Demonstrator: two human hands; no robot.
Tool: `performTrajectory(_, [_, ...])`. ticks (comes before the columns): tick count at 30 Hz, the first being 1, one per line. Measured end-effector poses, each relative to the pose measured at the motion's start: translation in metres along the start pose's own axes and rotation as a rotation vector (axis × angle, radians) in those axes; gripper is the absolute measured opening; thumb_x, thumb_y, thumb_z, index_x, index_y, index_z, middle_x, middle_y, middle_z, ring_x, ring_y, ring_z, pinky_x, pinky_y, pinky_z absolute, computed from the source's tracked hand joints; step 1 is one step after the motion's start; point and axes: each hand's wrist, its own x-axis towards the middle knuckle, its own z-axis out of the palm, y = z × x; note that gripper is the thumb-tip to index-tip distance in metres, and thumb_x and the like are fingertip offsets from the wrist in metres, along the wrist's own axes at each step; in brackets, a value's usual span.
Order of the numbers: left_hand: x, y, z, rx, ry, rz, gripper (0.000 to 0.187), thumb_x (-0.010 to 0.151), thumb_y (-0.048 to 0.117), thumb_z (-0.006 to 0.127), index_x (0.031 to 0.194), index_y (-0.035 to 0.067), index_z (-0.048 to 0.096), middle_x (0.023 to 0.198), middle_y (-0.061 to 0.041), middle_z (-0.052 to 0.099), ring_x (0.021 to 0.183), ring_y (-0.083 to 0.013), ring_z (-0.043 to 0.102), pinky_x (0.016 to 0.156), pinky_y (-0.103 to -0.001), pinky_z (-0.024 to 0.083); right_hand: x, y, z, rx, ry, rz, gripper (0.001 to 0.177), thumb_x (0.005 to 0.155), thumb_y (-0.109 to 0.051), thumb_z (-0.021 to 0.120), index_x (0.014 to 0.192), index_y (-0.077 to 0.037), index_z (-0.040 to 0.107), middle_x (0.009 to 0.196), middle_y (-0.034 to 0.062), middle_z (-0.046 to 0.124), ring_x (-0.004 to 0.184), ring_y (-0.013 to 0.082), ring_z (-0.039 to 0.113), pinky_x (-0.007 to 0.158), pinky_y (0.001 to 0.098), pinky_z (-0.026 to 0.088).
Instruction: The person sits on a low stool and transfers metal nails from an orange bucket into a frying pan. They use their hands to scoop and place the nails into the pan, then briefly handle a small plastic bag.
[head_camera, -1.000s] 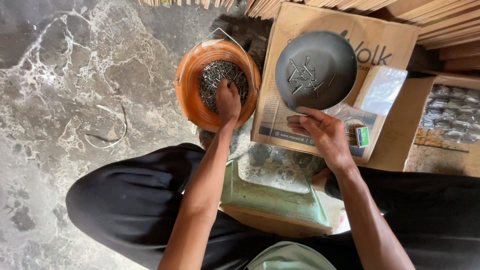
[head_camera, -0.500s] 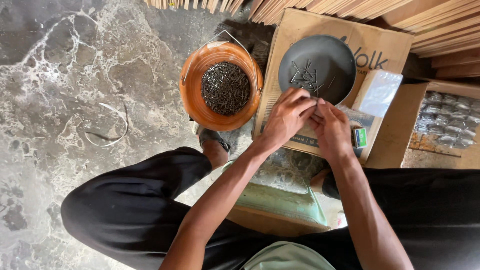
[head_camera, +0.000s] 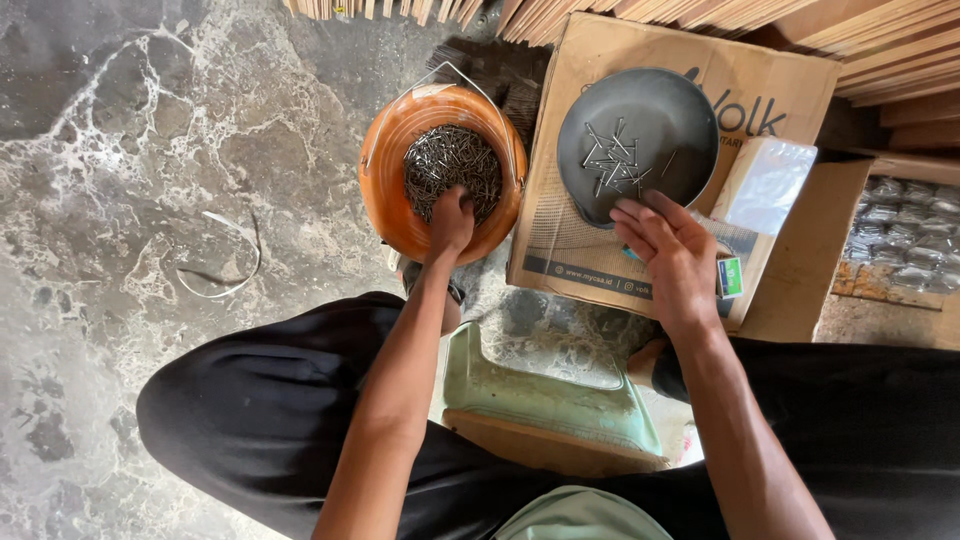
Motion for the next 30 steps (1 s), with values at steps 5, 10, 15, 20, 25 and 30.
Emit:
performTrajectory(5, [0.005, -0.030, 0.019, 0.150, -0.191, 0.002, 0.030, 0.089, 0.003, 0.049, 0.117, -0.006, 0.048, 0.114, -0.026, 0.050, 0.110, -0.0455, 0.047, 0.088, -0.056, 0.049, 0.002, 0.003, 0.000, 0.026, -0.049, 0.052, 0.034, 0.090, 0.002, 0.042, 0.122, 0.015, 0.040, 0.105, 0.0317, 0.057, 0.099, 0.0355, 0.060, 0.089, 0.0429, 0.051])
performTrajectory(10, [-0.003, -0.003, 0.017, 0.138, -0.250, 0.079, 0.033, 0.090, 0.008, 0.048, 0.118, -0.010, 0.050, 0.115, -0.032, 0.049, 0.110, -0.0495, 0.045, 0.091, -0.056, 0.045, 0.000, 0.005, 0.004, -0.023, -0.140, 0.091, 0.034, 0.088, 0.005, 0.042, 0.121, 0.015, 0.042, 0.102, 0.0329, 0.057, 0.096, 0.0358, 0.060, 0.087, 0.0449, 0.050])
performTrajectory(15, [-0.011, 0.009, 0.017, -0.017, -0.254, -0.056, 0.037, 0.090, 0.006, 0.046, 0.123, -0.010, 0.045, 0.117, -0.033, 0.048, 0.112, -0.0498, 0.044, 0.096, -0.057, 0.041, 0.003, 0.016, 0.000, -0.032, -0.202, 0.093, 0.034, 0.088, 0.005, 0.043, 0.121, 0.013, 0.043, 0.100, 0.0316, 0.059, 0.094, 0.0355, 0.062, 0.086, 0.0453, 0.051])
performTrajectory(20, [-0.007, 0.008, 0.016, -0.006, -0.247, -0.131, 0.030, 0.087, 0.010, 0.050, 0.116, 0.006, 0.057, 0.109, -0.021, 0.059, 0.107, -0.0404, 0.053, 0.093, -0.050, 0.046, 0.003, 0.013, 0.000, -0.059, -0.220, 0.100, 0.034, 0.089, 0.002, 0.044, 0.121, 0.012, 0.044, 0.100, 0.0306, 0.060, 0.093, 0.0331, 0.062, 0.085, 0.0433, 0.052])
performTrajectory(25, [0.021, -0.044, 0.040, 0.026, -0.199, -0.105, 0.028, 0.081, 0.012, 0.057, 0.106, 0.023, 0.066, 0.094, -0.009, 0.067, 0.098, -0.0307, 0.060, 0.087, -0.043, 0.051, 0.004, 0.018, -0.002, -0.068, -0.226, 0.105, 0.034, 0.090, 0.001, 0.045, 0.122, 0.012, 0.045, 0.101, 0.0303, 0.060, 0.093, 0.0323, 0.062, 0.086, 0.0435, 0.051])
performTrajectory(30, [0.006, 0.001, 0.023, 0.000, -0.245, -0.307, 0.023, 0.082, 0.013, 0.054, 0.100, 0.016, 0.068, 0.098, -0.014, 0.066, 0.100, -0.0313, 0.060, 0.087, -0.043, 0.049, 0.004, 0.018, -0.001, -0.058, -0.222, 0.117, 0.034, 0.089, 0.002, 0.046, 0.121, 0.013, 0.045, 0.100, 0.0300, 0.060, 0.091, 0.0312, 0.062, 0.086, 0.0452, 0.051])
